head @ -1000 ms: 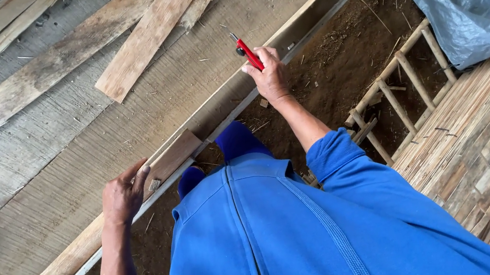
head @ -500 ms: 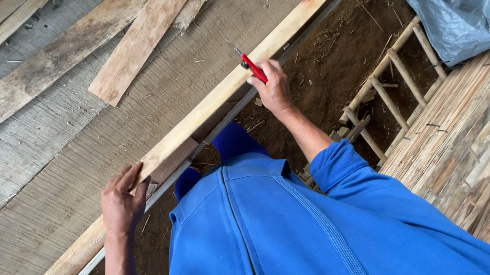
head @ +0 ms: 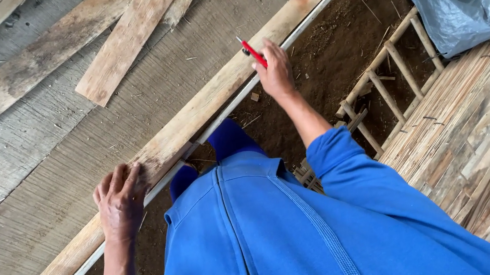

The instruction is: Cutting thin wooden strips using a utility knife by scoring them repeatedly to fit into a wooden structure.

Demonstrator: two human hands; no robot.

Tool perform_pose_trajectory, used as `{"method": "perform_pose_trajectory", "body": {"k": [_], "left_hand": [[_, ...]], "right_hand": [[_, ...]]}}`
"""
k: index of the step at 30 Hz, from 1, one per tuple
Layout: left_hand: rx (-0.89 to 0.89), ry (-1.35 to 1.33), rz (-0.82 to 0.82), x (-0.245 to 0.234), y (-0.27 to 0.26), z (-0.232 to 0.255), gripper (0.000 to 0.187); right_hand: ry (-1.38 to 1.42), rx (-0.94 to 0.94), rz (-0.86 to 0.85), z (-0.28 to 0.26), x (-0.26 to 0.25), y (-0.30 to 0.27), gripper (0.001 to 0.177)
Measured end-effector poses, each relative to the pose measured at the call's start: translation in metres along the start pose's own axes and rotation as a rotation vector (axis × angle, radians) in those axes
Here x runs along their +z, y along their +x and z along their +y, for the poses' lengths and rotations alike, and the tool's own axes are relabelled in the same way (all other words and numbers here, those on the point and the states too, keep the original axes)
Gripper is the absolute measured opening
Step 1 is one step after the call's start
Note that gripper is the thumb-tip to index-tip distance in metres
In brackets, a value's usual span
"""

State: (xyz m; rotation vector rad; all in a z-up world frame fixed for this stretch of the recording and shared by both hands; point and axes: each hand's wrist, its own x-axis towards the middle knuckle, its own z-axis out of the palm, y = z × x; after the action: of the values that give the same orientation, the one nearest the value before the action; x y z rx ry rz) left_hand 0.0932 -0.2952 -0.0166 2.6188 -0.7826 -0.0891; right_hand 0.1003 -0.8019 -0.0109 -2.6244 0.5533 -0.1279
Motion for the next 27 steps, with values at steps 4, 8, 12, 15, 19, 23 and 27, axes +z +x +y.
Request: {"method": "perform_pose_trajectory", "body": {"k": [4,8,12,15,19,23,27], "left_hand": [[-0.01,0.029,0.013,0.004,-0.007,0.001,0.068],[-0.017,0.051,0.032,0.006,-0.017,0.003,0.064],[0.001,0.092,0.058,0.002,-0.016,0.006,0.06],[0.007,0.103,0.069,0.006,-0.012,0.006,0.06],[0.016,0.133,0.079,0.007,-0.006,0.01,0.062],[0.005,0.069,-0.001,-0.012,0.011,0.03,0.038],[0.022,-0.084,-0.153,-0.028,0.007,0.025,0.07]], "right_hand": [[-0.086,0.008,-0.082,0.014,-0.005,0.018,0.026],[-0.108,0.08,-0.135,0.018,-0.005,0.018,0.025],[-0.102,0.166,-0.201,0.002,-0.011,0.02,0.017],[-0.15,0.143,-0.214,0.01,-0.011,0.025,0.021],[-0.168,0.172,-0.234,0.03,0.001,0.033,0.022],[-0.181,0.158,-0.221,0.034,-0.006,0.037,0.02],[-0.258,0.043,-0.198,0.067,0.012,0.039,0.015]]}}
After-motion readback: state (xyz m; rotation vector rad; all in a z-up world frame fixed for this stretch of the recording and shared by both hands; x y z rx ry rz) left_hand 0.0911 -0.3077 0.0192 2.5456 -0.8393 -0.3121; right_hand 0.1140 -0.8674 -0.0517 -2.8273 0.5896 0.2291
